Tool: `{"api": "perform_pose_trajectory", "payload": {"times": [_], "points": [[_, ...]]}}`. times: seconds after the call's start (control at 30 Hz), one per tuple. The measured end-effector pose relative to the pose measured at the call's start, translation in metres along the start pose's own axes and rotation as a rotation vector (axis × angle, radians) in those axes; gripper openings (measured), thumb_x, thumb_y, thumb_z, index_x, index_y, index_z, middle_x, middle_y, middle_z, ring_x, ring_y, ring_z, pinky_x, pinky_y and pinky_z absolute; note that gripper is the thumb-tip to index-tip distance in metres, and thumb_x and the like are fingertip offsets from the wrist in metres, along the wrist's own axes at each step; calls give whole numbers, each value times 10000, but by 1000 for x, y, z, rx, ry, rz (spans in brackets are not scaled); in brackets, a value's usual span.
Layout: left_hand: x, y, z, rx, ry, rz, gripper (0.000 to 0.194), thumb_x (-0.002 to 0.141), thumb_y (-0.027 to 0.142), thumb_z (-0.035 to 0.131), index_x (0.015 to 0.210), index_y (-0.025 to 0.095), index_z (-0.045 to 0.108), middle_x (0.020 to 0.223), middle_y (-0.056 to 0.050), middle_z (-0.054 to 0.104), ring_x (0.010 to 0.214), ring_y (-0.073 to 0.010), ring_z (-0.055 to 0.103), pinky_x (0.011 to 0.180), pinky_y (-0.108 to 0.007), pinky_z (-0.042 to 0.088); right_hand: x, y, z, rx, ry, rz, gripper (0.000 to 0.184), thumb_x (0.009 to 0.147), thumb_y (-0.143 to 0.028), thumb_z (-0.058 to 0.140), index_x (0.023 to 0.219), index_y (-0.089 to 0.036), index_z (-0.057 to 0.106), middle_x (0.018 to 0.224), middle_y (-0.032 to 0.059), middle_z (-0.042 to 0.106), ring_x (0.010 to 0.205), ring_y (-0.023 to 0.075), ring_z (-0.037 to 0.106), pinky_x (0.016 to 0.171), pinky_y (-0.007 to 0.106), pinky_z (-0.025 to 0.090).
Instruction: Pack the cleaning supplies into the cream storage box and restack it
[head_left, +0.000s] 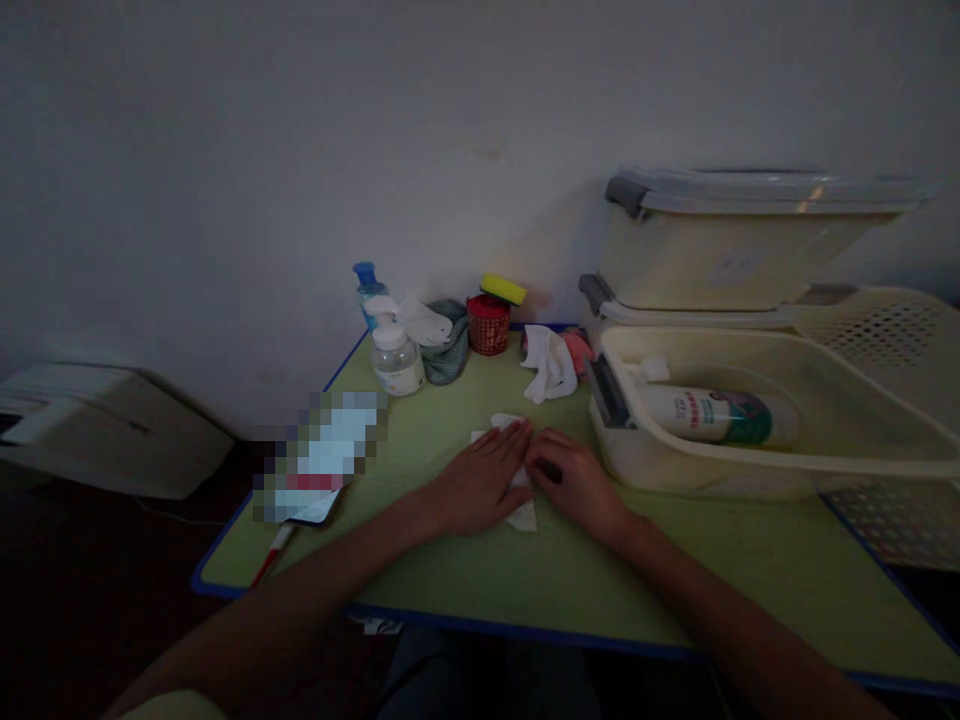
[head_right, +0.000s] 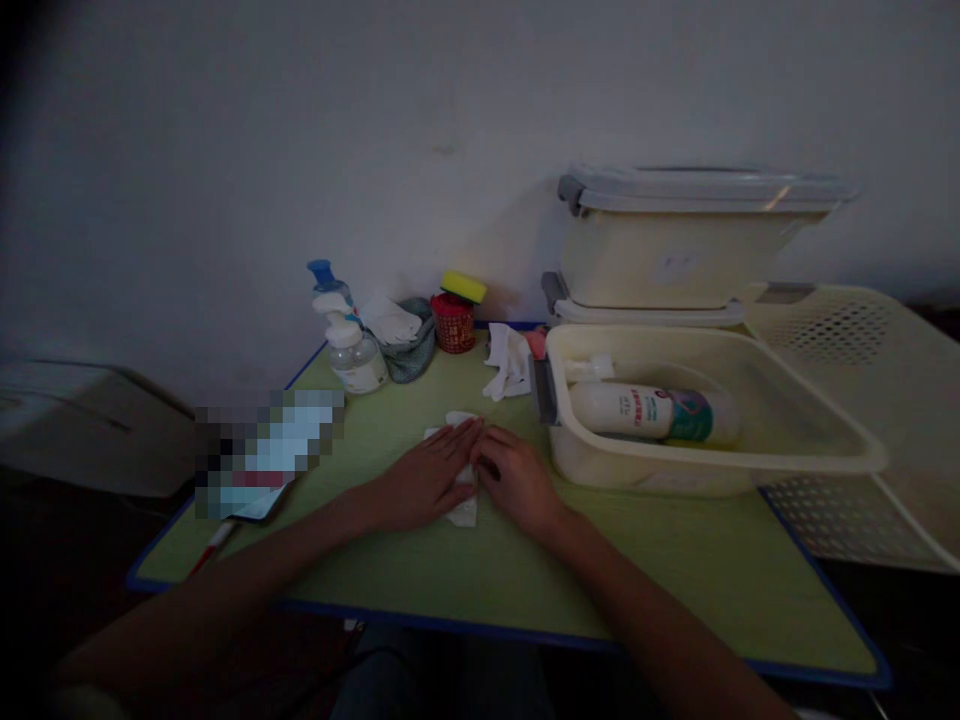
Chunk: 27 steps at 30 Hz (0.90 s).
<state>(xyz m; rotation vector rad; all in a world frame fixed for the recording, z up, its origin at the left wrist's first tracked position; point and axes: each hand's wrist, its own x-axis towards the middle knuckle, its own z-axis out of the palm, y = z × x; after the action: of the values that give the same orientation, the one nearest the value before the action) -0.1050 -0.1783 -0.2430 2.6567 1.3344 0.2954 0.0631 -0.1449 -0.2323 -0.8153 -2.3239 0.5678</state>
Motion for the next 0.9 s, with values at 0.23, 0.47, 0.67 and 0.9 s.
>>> {"api": "perform_pose_trajectory", "payload": {"times": [0.23,0.47,0.67,0.9], "points": [[-1,-8,-4,-420,81,-22,865,787,393,531,1399,95,-3,1472,-192,126,1354,-241,179,1097,-407,196,-2,3,0,-112,-30,-258,187,718,-14,542,739,-160,657,860,80,626,854,190,559,740,322,489],[21,-59,-19,-803,336,-344,441,755,276,536,1163,122,473,1123,-127,585,995,-189,568,846,-332,445,-2,2,-1,-157,-38,-299,201,707,14,543,723,-142,669,963,90,664,928,208,571,788,347,503],[49,-70,-21,-568,119,-336,222,728,318,544,686,115,623,644,-6,610,595,-127,522,563,-232,384,-2,0,-2,-204,-72,-289,200,712,8,536,710,-141,668,1042,95,664,1003,222,584,850,365,493],[51,-68,-11,-643,213,-384,129,671,244,593,655,120,627,621,2,609,576,-112,511,556,-219,373,-4,-1,-3,-210,-133,-226,183,736,-18,536,744,-142,670,1043,97,667,1012,214,597,863,353,489]]}}
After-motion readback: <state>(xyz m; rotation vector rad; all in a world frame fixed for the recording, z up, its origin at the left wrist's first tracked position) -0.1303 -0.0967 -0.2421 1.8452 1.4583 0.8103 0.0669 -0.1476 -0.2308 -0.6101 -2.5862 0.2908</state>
